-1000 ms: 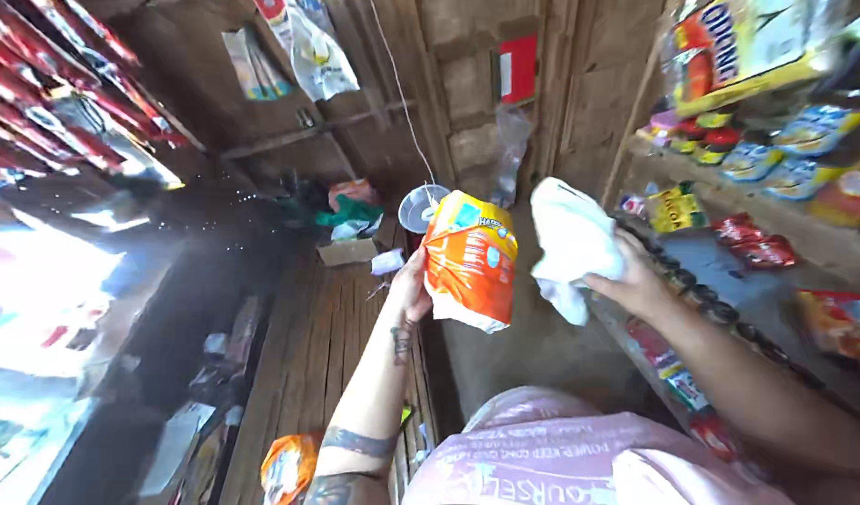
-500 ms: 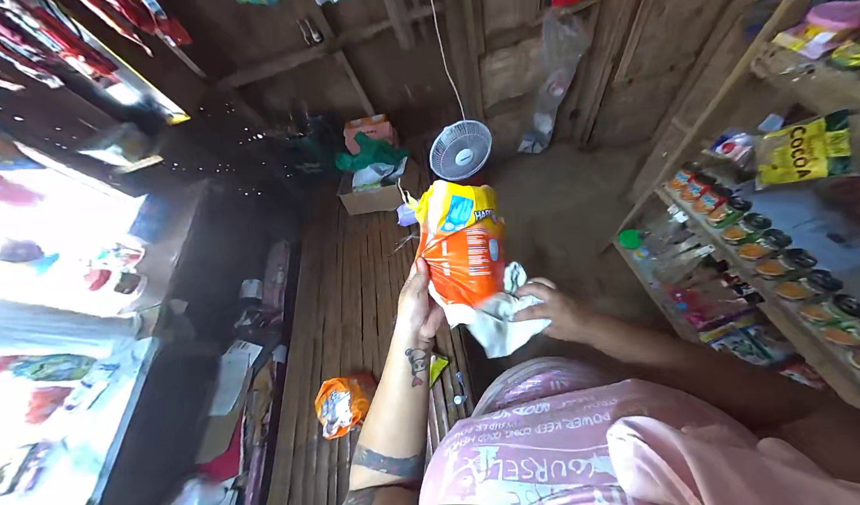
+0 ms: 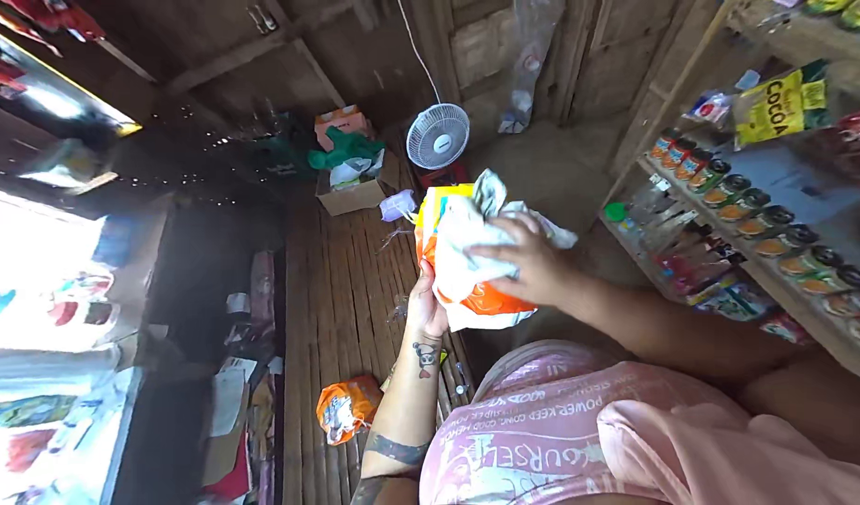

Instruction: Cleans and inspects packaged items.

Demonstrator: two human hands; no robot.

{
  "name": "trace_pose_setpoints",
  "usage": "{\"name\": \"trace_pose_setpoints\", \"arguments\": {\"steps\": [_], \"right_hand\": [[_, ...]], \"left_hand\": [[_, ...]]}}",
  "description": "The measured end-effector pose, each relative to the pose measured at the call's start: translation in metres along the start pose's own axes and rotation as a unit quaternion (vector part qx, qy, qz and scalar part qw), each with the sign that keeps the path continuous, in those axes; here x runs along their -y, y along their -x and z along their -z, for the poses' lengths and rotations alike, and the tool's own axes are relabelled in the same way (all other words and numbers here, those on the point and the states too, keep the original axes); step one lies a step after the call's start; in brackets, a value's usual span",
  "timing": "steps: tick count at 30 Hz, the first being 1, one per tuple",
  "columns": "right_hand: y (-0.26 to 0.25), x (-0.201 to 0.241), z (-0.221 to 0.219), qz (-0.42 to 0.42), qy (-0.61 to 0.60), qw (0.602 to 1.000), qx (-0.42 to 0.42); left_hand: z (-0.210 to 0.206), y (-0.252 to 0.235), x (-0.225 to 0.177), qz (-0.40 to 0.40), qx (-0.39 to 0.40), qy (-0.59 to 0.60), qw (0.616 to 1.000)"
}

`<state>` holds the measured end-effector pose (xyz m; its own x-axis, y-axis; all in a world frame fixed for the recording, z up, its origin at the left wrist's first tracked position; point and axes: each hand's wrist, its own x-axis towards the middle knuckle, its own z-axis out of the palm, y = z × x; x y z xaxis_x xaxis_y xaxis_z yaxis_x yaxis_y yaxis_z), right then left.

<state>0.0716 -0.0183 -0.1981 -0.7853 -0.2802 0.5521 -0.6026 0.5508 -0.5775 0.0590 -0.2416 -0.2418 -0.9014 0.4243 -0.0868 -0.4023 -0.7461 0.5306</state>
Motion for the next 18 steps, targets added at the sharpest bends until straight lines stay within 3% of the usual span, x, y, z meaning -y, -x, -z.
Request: {"name": "trace_pose_setpoints", "arguments": {"steps": [3,6,8,10,12,13,16,18], "right_hand": [[0.04,0.002,-0.018,0.121,0.019,0.992,0.027],[0.077,-0.022,-0.02,0.169,0.023,0.98,0.103],[0.094,-0.052,-0.013,0.102,0.041,0.977,0.18],[0.101,-0.087,-0.002,-0.074,0.066,0.959,0.264],[0.1,-0.11,0.015,-0.192,0.068,0.955,0.217],[0.093,-0.112,0.026,-0.201,0.066,0.965,0.156],[0.051,-0.072,0.052,-0.141,0.049,0.989,-0.006],[0.023,-0.035,0.054,-0.044,0.035,0.996,-0.074]], "left_hand": [[-0.002,0.004,-0.002,-0.038,-0.069,-0.086,0.993],[0.009,0.001,-0.003,-0.035,0.002,-0.043,0.998],[0.01,-0.001,-0.002,-0.037,0.008,-0.005,0.999],[0.01,-0.002,-0.005,-0.05,0.006,0.001,0.999],[0.009,0.001,-0.01,-0.065,-0.004,0.0,0.998],[0.008,0.002,-0.011,-0.067,-0.005,-0.007,0.998],[0.004,0.003,-0.005,-0.035,0.004,-0.032,0.999],[-0.004,-0.001,0.006,-0.005,-0.005,-0.029,1.0]]}}
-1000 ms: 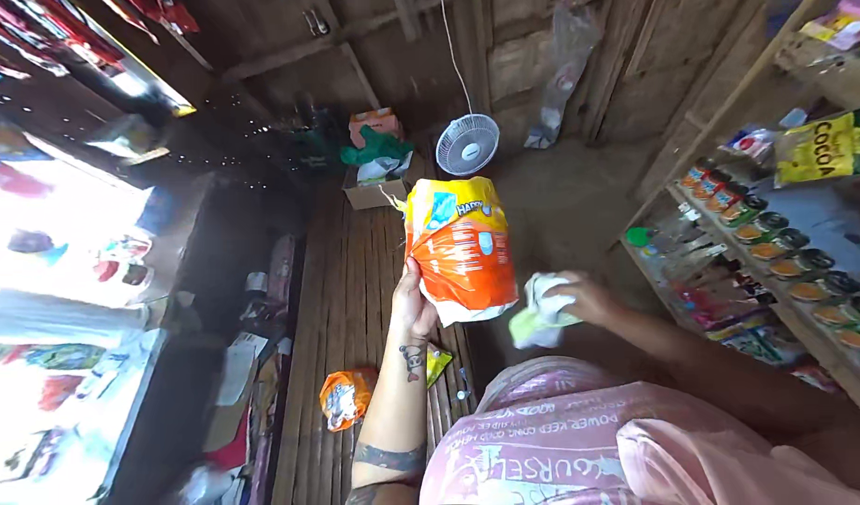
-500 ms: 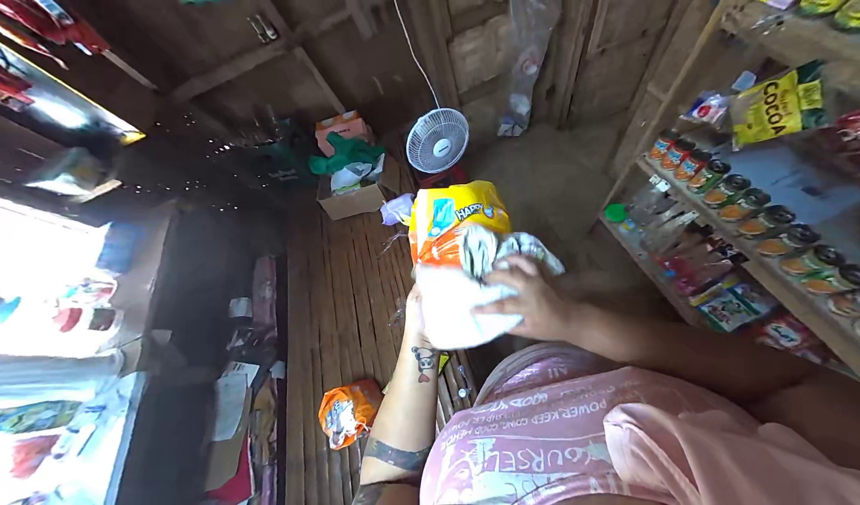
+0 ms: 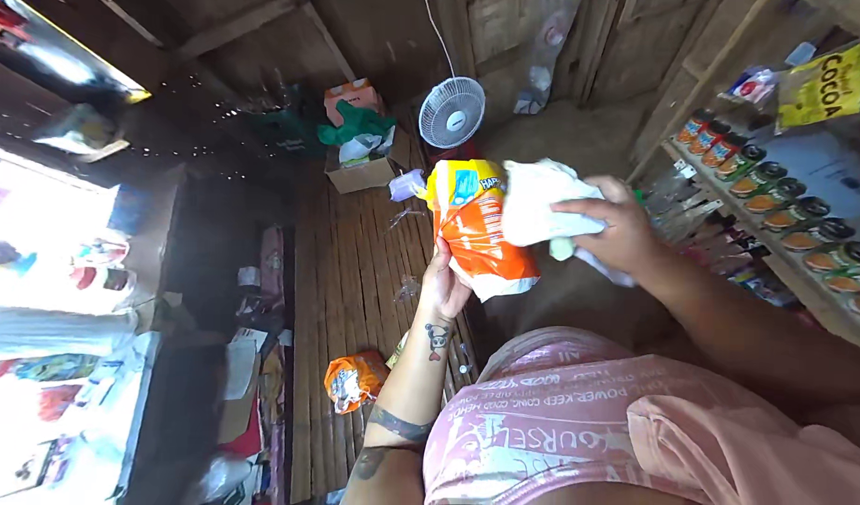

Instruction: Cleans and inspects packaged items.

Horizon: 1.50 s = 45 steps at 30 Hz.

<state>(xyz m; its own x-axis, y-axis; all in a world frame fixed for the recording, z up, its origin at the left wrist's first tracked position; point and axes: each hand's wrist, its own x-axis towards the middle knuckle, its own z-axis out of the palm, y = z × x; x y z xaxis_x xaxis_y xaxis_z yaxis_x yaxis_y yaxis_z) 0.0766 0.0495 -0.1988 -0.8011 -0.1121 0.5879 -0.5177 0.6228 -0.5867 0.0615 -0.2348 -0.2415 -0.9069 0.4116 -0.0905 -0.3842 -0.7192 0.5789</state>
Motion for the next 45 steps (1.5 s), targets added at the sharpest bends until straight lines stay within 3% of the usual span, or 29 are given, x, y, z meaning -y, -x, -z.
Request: {"name": "trace_pose_setpoints", "arguments": {"steps": [2,4,6,8,11,13,14,16,18,20,22,24,26,28,30,32,34,36,37,38,40,42,45], "right_hand": [[-0.007,0.032,-0.013,0.094,-0.015,0.995,0.011],[0.007,0.044,-0.034,0.164,0.011,0.982,0.094],[0.03,0.027,-0.044,0.191,0.052,0.963,0.182],[0.047,-0.004,-0.034,0.117,0.085,0.963,0.227],[0.047,-0.041,-0.001,-0.078,0.195,0.933,0.291],[0.034,-0.028,0.014,-0.124,0.214,0.937,0.245],[0.026,-0.011,0.016,-0.106,0.205,0.953,0.196],[0.016,0.022,0.005,-0.004,0.174,0.981,0.085],[0.019,0.036,-0.021,0.099,0.136,0.985,0.049],[0.037,0.034,-0.039,0.096,0.151,0.969,0.17],[0.045,0.024,-0.039,-0.038,0.214,0.907,0.361],[0.036,0.014,-0.025,-0.153,0.251,0.856,0.426],[0.026,0.019,-0.007,-0.161,0.256,0.888,0.345],[0.018,0.034,-0.001,-0.072,0.234,0.946,0.211],[0.017,0.045,-0.013,0.048,0.169,0.976,0.127],[0.034,0.029,-0.038,0.118,0.105,0.977,0.143],[0.059,-0.001,-0.049,0.022,0.12,0.954,0.273],[0.066,-0.034,-0.041,-0.161,0.17,0.873,0.429],[0.064,-0.047,-0.034,-0.216,0.18,0.844,0.456],[0.062,-0.053,-0.025,-0.25,0.181,0.842,0.443],[0.048,-0.044,-0.003,-0.265,0.151,0.889,0.341],[0.027,-0.027,0.013,-0.226,0.071,0.951,0.196],[-0.001,0.002,0.021,-0.162,-0.105,0.978,0.08]], "left_hand": [[-0.013,0.0,0.01,0.015,-0.04,0.007,0.999],[-0.031,0.007,0.015,0.008,-0.1,-0.048,0.994],[-0.03,0.01,0.011,0.019,-0.046,-0.138,0.989],[-0.027,0.003,0.012,0.027,-0.071,-0.115,0.991],[-0.024,-0.004,0.008,-0.004,-0.114,-0.047,0.992],[-0.024,-0.004,0.008,-0.014,-0.12,-0.052,0.991],[-0.025,-0.003,0.01,-0.015,-0.118,-0.064,0.991],[-0.028,-0.001,0.018,-0.016,-0.116,-0.085,0.99],[-0.036,0.002,0.027,-0.029,-0.138,-0.088,0.986],[-0.041,0.005,0.032,-0.047,-0.157,-0.09,0.982],[-0.038,-0.001,0.033,-0.036,-0.127,-0.127,0.983],[-0.032,-0.006,0.034,-0.046,-0.132,-0.141,0.98],[-0.029,-0.006,0.032,-0.051,-0.126,-0.139,0.981],[-0.031,-0.005,0.034,-0.047,-0.123,-0.132,0.982],[-0.038,-0.006,0.038,-0.046,-0.126,-0.117,0.984],[-0.044,-0.005,0.04,-0.062,-0.121,-0.088,0.987],[-0.041,-0.005,0.039,-0.065,-0.094,-0.095,0.989],[-0.035,-0.008,0.033,-0.072,-0.085,-0.094,0.989],[-0.033,-0.008,0.027,-0.076,-0.081,-0.089,0.99],[-0.032,-0.005,0.022,-0.074,-0.072,-0.086,0.991],[-0.029,-0.002,0.015,-0.054,-0.055,-0.085,0.993],[-0.024,-0.002,0.015,-0.02,-0.039,-0.074,0.996],[-0.022,-0.003,0.018,0.027,-0.006,-0.039,0.999]]}}
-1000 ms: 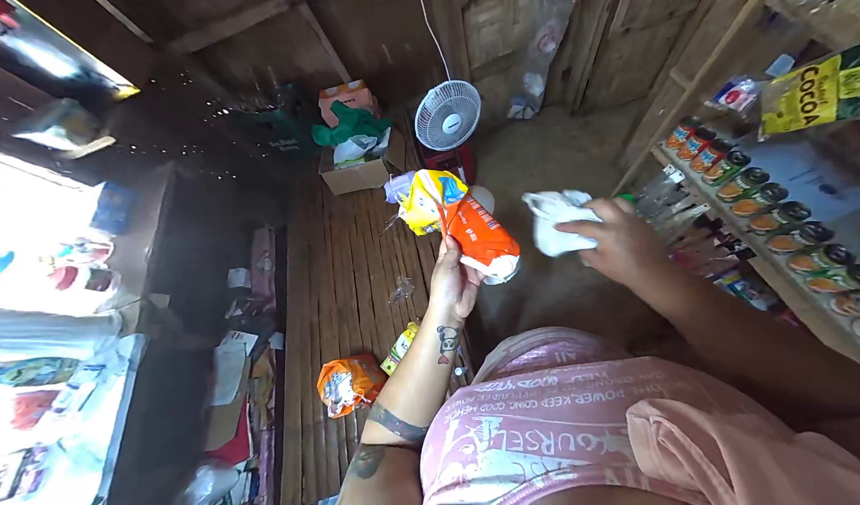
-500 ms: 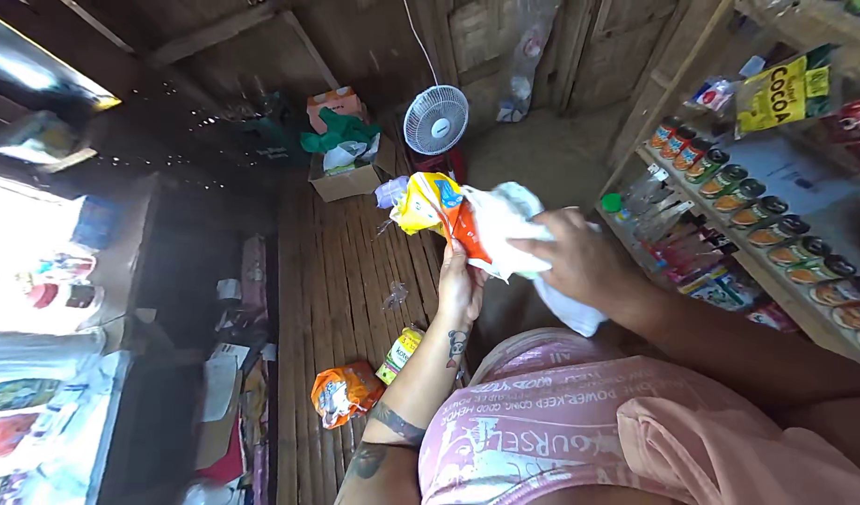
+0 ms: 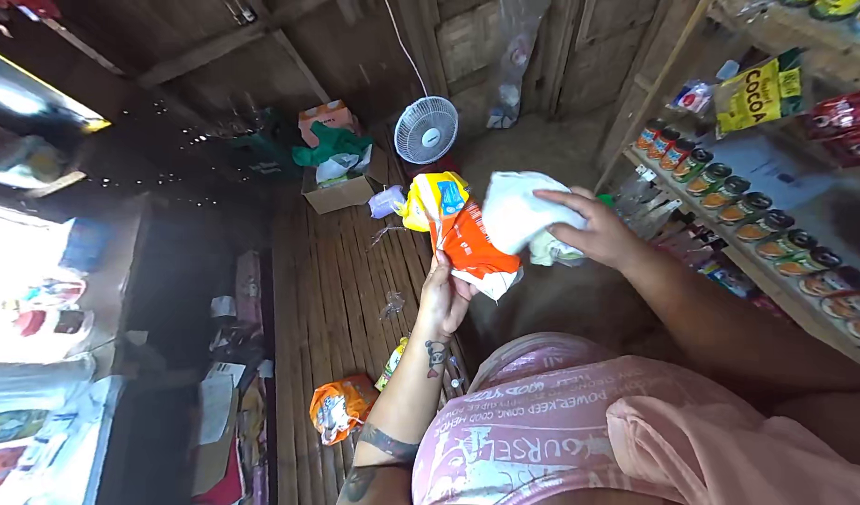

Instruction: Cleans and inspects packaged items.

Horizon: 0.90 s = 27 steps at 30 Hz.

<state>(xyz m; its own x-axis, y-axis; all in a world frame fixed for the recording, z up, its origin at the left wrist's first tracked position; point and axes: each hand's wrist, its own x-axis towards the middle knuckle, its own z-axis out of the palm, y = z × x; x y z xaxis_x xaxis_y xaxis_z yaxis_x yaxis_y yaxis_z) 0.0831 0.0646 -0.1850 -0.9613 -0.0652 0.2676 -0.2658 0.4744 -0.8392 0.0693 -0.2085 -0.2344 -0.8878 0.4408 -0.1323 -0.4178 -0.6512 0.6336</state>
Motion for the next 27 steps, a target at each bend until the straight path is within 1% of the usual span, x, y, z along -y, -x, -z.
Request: {"name": "trace_pose_setpoints", "arguments": {"steps": [1,2,4,6,7,8,9,10,11,12,13,14,15,16,18,20,21,23,24,27], "right_hand": [[0.0,0.005,-0.006,0.038,-0.042,0.998,0.007],[0.003,0.005,-0.019,0.079,-0.06,0.995,0.01],[0.017,-0.003,-0.052,0.146,-0.043,0.988,-0.017],[0.028,-0.028,-0.076,0.235,-0.037,0.968,-0.075],[0.033,-0.041,-0.083,0.259,-0.049,0.96,-0.096],[0.039,-0.053,-0.086,0.261,-0.058,0.958,-0.104],[0.046,-0.064,-0.088,0.245,-0.062,0.962,-0.101],[0.052,-0.075,-0.088,0.21,-0.054,0.972,-0.093],[0.058,-0.084,-0.086,0.156,-0.028,0.984,-0.076],[0.061,-0.089,-0.08,0.076,0.003,0.996,-0.043],[0.06,-0.091,-0.072,-0.022,0.014,1.0,-0.005],[0.057,-0.094,-0.067,-0.105,-0.011,0.994,0.005],[0.053,-0.096,-0.063,-0.18,-0.067,0.981,-0.005],[0.049,-0.094,-0.06,-0.253,-0.147,0.956,-0.025],[0.039,-0.077,-0.057,-0.35,-0.313,0.881,-0.057],[0.03,-0.06,-0.056,-0.399,-0.418,0.815,-0.03],[0.028,-0.056,-0.057,-0.407,-0.457,0.791,-0.005],[0.03,-0.051,-0.059,-0.398,-0.517,0.757,0.033],[0.033,-0.052,-0.059,-0.383,-0.538,0.749,0.043],[0.041,-0.063,-0.056,-0.33,-0.575,0.747,0.049]], "left_hand": [[-0.001,0.001,0.001,0.013,0.014,0.016,1.0],[-0.004,0.002,0.001,0.026,0.03,0.033,0.999],[-0.01,0.004,0.001,0.038,0.063,0.058,0.996],[-0.014,0.008,0.001,0.032,0.081,0.055,0.995],[-0.015,0.008,0.0,0.027,0.09,0.049,0.994],[-0.014,0.008,-0.002,0.021,0.107,0.049,0.993],[-0.014,0.007,-0.006,0.012,0.111,0.056,0.992],[-0.012,0.006,-0.01,0.003,0.111,0.066,0.992],[-0.011,0.007,-0.014,-0.006,0.105,0.074,0.992],[-0.01,0.008,-0.018,-0.015,0.096,0.086,0.992],[-0.01,0.009,-0.022,-0.025,0.088,0.094,0.991],[-0.01,0.009,-0.025,-0.033,0.082,0.1,0.991],[-0.009,0.009,-0.027,-0.038,0.078,0.103,0.991],[-0.009,0.01,-0.027,-0.037,0.077,0.106,0.991],[-0.009,0.01,-0.022,-0.019,0.084,0.117,0.989],[-0.012,0.009,-0.014,0.012,0.111,0.129,0.985],[-0.013,0.008,-0.01,0.029,0.124,0.135,0.983],[-0.015,0.006,-0.004,0.055,0.15,0.141,0.977],[-0.016,0.005,-0.003,0.062,0.158,0.137,0.976],[-0.013,0.005,-0.007,0.069,0.163,0.11,0.978]]}}
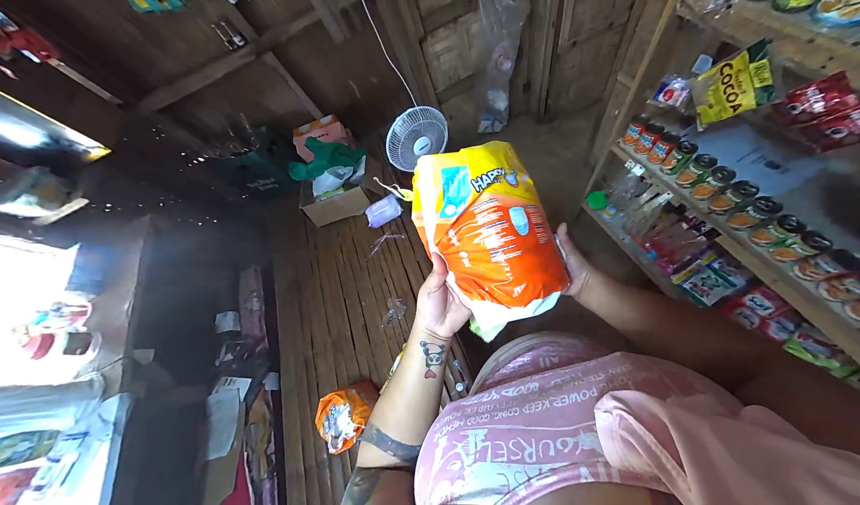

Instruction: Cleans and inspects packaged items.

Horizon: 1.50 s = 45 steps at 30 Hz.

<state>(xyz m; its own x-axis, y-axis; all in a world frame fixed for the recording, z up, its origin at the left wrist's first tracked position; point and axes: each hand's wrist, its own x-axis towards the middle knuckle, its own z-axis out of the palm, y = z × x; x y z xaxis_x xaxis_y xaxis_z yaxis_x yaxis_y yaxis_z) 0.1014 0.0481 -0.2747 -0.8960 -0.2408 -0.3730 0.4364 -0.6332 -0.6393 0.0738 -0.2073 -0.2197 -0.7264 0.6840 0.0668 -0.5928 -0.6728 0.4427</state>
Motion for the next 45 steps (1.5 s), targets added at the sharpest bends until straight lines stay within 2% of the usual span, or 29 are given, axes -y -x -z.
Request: {"name": "trace_pose_setpoints", "arguments": {"steps": [4,7,9,14,16,18,20,21,25,27,29,33,37,40,45], "right_hand": [[0.004,0.007,0.002,0.073,0.018,0.997,-0.016],[0.007,0.017,0.0,0.094,0.032,0.995,-0.026],[0.007,0.021,-0.001,0.125,0.034,0.991,-0.038],[0.013,0.024,-0.02,0.203,0.105,0.97,-0.079],[0.014,0.025,-0.027,0.234,0.133,0.959,-0.087],[0.015,0.026,-0.03,0.255,0.171,0.946,-0.101],[0.017,0.024,-0.035,0.272,0.198,0.934,-0.12],[0.018,0.022,-0.038,0.281,0.208,0.928,-0.128],[0.019,0.012,-0.051,0.308,0.217,0.916,-0.138],[0.018,0.01,-0.05,0.308,0.216,0.918,-0.127],[0.016,0.012,-0.044,0.303,0.219,0.92,-0.116],[0.022,0.016,-0.032,0.283,0.254,0.919,-0.104],[0.018,0.008,-0.011,0.294,0.264,0.914,-0.089],[0.017,0.004,-0.004,0.281,0.269,0.917,-0.085],[0.023,0.002,-0.007,0.248,0.281,0.924,-0.072]], "left_hand": [[0.011,0.008,-0.009,-0.004,-0.033,-0.063,0.997],[0.013,0.013,-0.011,-0.04,-0.111,-0.176,0.977],[0.018,0.014,-0.01,-0.069,-0.171,-0.274,0.944],[0.03,0.008,-0.003,-0.101,-0.278,-0.405,0.865],[0.034,0.007,0.005,-0.143,-0.327,-0.448,0.82],[0.038,0.011,0.014,-0.21,-0.341,-0.506,0.764],[0.034,0.015,0.027,-0.275,-0.327,-0.552,0.716],[0.03,0.016,0.034,-0.284,-0.307,-0.564,0.712],[0.022,0.007,0.05,-0.217,-0.252,-0.55,0.766],[0.023,0.003,0.046,-0.215,-0.261,-0.547,0.766],[0.026,0.002,0.035,-0.25,-0.281,-0.567,0.733],[0.023,0.008,0.003,-0.336,-0.287,-0.629,0.64],[0.01,0.011,-0.021,-0.391,-0.187,-0.697,0.571],[0.002,0.009,-0.025,-0.394,-0.128,-0.747,0.521],[-0.003,0.008,-0.026,-0.373,-0.103,-0.773,0.503]]}}
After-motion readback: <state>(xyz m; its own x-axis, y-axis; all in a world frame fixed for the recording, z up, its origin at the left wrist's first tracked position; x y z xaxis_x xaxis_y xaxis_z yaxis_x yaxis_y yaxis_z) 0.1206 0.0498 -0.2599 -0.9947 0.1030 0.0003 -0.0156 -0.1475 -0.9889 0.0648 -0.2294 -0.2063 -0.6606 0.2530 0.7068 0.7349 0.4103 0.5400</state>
